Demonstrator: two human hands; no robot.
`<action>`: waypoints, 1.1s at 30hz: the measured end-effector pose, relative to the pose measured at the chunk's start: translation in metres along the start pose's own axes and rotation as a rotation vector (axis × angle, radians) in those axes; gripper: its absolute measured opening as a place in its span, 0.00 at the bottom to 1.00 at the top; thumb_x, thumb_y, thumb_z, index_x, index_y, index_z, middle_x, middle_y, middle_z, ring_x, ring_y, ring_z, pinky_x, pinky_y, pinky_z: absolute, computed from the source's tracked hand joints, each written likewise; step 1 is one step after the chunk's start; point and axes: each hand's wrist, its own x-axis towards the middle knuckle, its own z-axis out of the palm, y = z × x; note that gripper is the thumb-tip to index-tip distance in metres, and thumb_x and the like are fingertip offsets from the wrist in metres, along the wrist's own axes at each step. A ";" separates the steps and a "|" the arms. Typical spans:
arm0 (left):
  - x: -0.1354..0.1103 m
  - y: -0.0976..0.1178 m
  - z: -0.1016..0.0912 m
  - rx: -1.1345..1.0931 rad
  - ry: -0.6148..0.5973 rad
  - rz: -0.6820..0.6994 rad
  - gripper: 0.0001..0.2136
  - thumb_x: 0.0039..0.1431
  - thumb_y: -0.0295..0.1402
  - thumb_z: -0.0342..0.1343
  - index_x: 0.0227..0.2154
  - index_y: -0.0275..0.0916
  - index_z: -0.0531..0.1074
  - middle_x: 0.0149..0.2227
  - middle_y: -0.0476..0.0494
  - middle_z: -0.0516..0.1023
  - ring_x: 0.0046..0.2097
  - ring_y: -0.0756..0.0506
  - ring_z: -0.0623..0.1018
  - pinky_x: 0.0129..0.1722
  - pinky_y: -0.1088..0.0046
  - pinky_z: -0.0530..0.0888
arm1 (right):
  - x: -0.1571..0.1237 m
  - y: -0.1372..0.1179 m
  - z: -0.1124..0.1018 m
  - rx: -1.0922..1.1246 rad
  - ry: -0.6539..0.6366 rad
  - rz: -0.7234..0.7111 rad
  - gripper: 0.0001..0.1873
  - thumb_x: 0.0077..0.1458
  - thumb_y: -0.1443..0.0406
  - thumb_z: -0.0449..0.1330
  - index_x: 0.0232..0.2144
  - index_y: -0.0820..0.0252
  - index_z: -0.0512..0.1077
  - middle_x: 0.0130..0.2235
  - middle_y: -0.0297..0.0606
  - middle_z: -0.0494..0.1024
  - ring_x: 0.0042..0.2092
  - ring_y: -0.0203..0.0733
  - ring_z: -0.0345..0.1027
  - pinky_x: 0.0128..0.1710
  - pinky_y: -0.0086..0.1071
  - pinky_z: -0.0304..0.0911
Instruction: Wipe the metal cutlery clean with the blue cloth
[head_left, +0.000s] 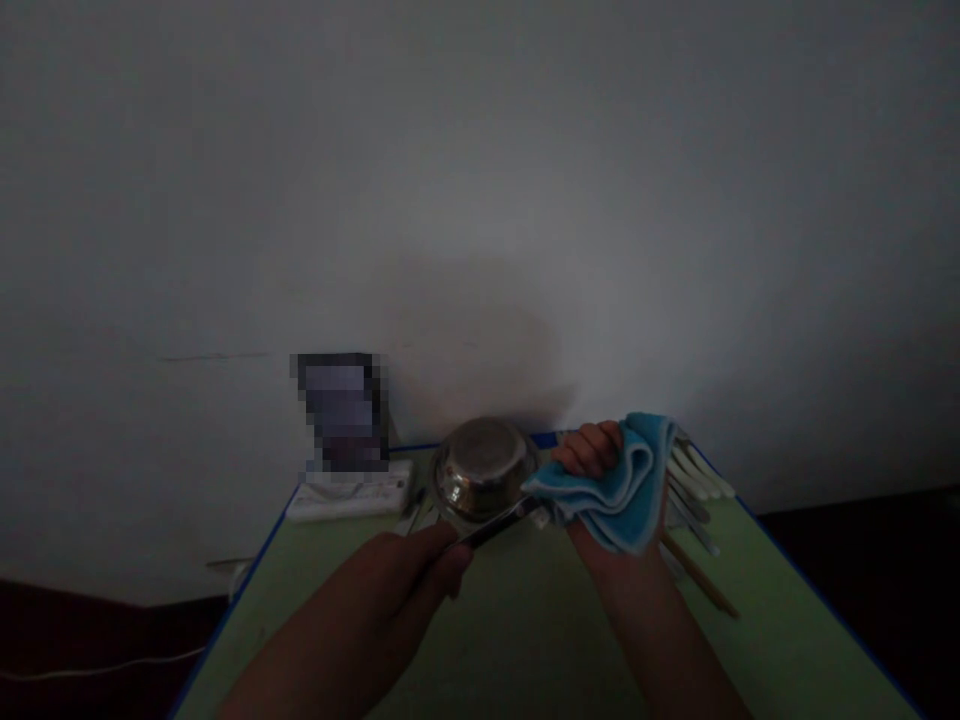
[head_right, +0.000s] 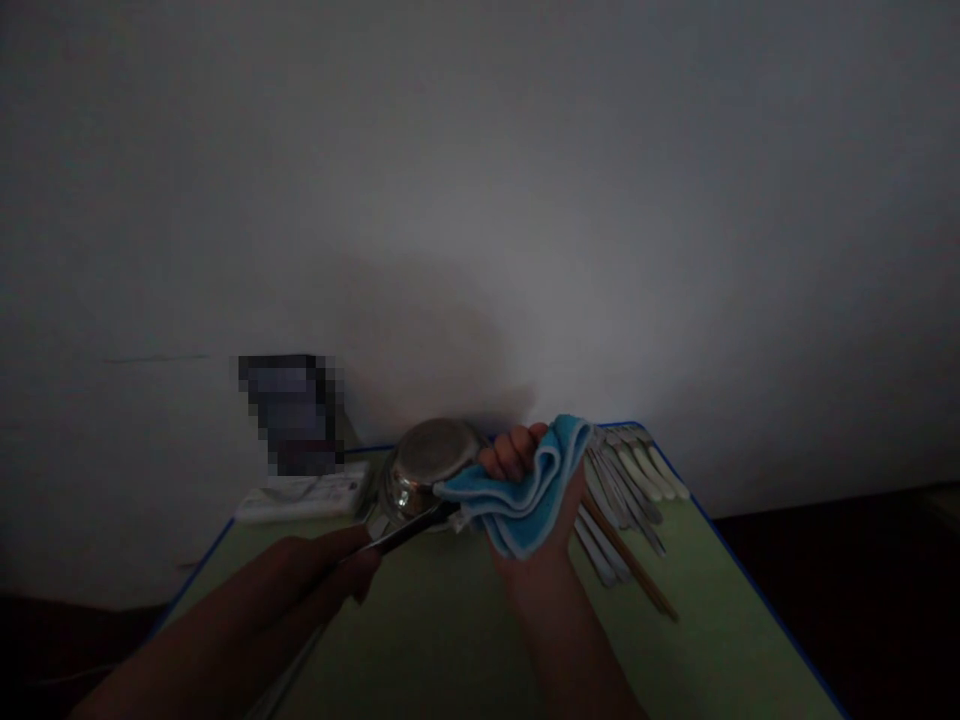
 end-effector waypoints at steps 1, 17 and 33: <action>-0.002 0.000 -0.001 0.007 -0.001 0.000 0.16 0.61 0.44 0.39 0.28 0.43 0.68 0.28 0.50 0.74 0.32 0.45 0.74 0.32 0.70 0.66 | -0.001 0.003 0.000 0.015 -0.010 0.012 0.15 0.50 0.59 0.55 0.17 0.57 0.57 0.16 0.24 0.57 0.18 0.27 0.52 0.18 0.23 0.54; -0.007 0.005 -0.002 0.004 -0.099 -0.063 0.15 0.61 0.43 0.40 0.34 0.44 0.70 0.32 0.50 0.77 0.35 0.45 0.75 0.35 0.71 0.69 | -0.007 0.000 0.007 -0.027 0.039 0.099 0.13 0.45 0.58 0.57 0.18 0.59 0.61 0.16 0.24 0.61 0.18 0.27 0.56 0.20 0.24 0.58; -0.006 0.021 0.004 0.105 -0.022 0.041 0.16 0.62 0.42 0.39 0.31 0.44 0.70 0.28 0.49 0.76 0.32 0.45 0.76 0.32 0.71 0.69 | -0.015 0.003 0.000 0.039 -0.070 0.049 0.14 0.47 0.57 0.58 0.18 0.59 0.63 0.16 0.23 0.59 0.17 0.26 0.50 0.18 0.23 0.55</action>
